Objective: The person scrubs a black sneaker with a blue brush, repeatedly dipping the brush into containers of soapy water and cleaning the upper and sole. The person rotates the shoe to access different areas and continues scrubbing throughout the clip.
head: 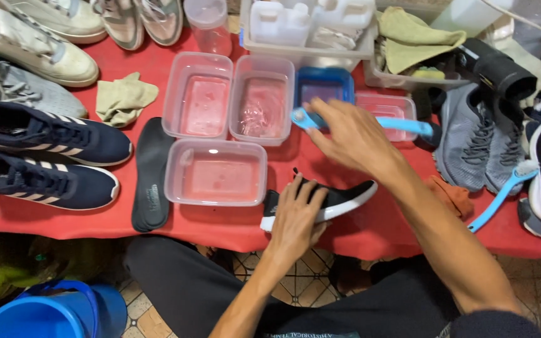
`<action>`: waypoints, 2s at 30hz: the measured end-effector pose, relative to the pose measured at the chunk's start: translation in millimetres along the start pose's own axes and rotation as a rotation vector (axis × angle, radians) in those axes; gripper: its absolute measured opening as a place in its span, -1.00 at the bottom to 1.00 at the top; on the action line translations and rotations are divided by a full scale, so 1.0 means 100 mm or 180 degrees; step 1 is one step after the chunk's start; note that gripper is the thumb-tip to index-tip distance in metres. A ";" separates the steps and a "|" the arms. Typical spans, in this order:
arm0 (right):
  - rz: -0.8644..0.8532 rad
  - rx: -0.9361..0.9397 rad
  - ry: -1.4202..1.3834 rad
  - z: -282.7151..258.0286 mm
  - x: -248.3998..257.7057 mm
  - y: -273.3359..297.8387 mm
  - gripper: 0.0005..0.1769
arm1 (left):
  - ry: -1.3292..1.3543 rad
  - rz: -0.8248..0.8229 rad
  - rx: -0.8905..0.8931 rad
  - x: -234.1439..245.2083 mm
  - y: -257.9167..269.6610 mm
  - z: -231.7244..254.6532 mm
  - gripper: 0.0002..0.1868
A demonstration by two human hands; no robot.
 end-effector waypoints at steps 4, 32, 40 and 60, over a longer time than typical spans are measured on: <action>-0.0074 -0.0240 -0.0278 0.23 0.08 0.83 -0.62 | 0.0139 0.0030 0.0061 -0.06 -0.01 -0.07 -0.18; 0.0992 -0.1252 -0.0993 1.17 -0.56 2.11 -0.62 | -0.0805 0.0354 -0.0273 -0.17 -0.09 0.42 -0.34; 0.0541 -0.1174 -0.1913 1.43 -0.71 2.04 -0.68 | -0.1312 0.0188 -0.0610 -0.17 -0.18 0.60 -0.52; 0.0588 0.0354 -0.0847 1.24 -0.52 1.96 -0.57 | -0.1651 -0.0181 -0.0824 -0.36 -0.09 0.66 -0.35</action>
Point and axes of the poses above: each hand's wrist, its own y-axis away from the middle knuckle, its own x-axis out of the back of the hand, z = x × y, the point moved 9 cm from there along -y, towards the middle knuckle, and after that the axes turned 10 degrees about -x, right-handed, at the moved point
